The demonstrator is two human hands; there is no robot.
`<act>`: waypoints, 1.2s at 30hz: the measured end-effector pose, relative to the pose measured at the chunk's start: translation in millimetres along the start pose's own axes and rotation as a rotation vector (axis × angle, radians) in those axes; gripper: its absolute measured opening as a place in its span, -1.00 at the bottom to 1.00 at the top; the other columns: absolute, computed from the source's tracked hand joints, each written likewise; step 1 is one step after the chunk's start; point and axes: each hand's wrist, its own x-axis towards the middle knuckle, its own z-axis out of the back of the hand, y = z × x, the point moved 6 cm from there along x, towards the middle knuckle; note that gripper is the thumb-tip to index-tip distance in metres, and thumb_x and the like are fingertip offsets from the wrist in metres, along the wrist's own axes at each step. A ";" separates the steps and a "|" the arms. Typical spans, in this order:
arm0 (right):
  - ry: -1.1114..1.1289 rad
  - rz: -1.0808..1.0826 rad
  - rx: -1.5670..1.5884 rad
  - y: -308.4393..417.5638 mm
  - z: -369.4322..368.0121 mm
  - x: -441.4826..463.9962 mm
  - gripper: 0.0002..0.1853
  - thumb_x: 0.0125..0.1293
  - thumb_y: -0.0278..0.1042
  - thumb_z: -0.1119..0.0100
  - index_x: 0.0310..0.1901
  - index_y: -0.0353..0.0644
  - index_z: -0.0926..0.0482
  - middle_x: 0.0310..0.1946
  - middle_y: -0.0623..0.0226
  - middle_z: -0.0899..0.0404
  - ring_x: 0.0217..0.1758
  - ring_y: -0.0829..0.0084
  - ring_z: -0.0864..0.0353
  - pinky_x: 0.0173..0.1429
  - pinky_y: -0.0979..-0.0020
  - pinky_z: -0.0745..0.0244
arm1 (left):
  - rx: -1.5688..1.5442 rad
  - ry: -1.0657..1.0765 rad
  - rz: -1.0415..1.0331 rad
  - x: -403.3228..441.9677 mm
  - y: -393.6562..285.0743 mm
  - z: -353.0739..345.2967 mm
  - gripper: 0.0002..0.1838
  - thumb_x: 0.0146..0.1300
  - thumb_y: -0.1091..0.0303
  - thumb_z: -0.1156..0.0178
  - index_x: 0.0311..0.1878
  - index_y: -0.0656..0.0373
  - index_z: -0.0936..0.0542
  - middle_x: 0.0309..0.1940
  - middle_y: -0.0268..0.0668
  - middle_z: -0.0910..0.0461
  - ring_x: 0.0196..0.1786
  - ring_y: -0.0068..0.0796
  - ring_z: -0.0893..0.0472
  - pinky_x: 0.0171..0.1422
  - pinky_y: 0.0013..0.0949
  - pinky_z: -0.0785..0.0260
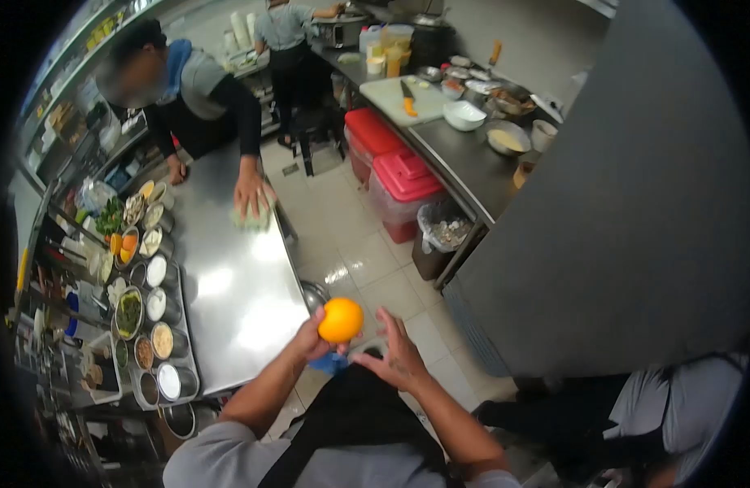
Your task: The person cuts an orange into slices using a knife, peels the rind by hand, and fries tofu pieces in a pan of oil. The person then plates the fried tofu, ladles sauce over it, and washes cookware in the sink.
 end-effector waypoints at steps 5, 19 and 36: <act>0.104 0.251 -0.211 20.4 10.8 89.6 0.04 -0.11 -0.04 -0.50 0.39 -0.11 -0.11 0.25 0.07 -0.26 0.23 0.04 -0.36 0.28 0.21 -0.31 | -0.014 -0.246 -0.009 36.6 1.4 36.6 -0.21 0.28 -0.31 0.03 0.20 0.32 -0.34 -0.11 -0.07 -0.57 -0.14 -0.22 -0.64 -0.21 -0.31 -0.53; 0.258 0.435 -0.265 -35.7 9.5 320.8 -0.37 0.17 0.00 -0.25 0.21 -0.18 -0.39 0.13 0.10 -0.39 0.14 0.05 -0.37 0.23 0.19 -0.30 | -0.145 -0.446 -0.082 175.3 -103.2 126.5 -0.32 0.38 -0.27 0.25 0.00 0.27 -0.44 -0.42 -0.13 -0.57 -0.53 -0.31 -0.59 -0.57 -0.37 -0.46; -0.196 0.009 -0.139 -174.7 154.1 581.9 -0.53 0.18 -0.25 -0.27 0.08 -0.24 -0.39 -0.18 0.10 -0.56 -0.15 0.22 -0.59 -0.06 0.30 -0.51 | 0.299 -0.676 -0.167 292.5 -222.1 199.9 -0.29 -0.09 0.08 -0.44 0.11 0.20 -0.41 -0.18 -0.24 -0.55 -0.13 -0.42 -0.58 -0.13 -0.42 -0.46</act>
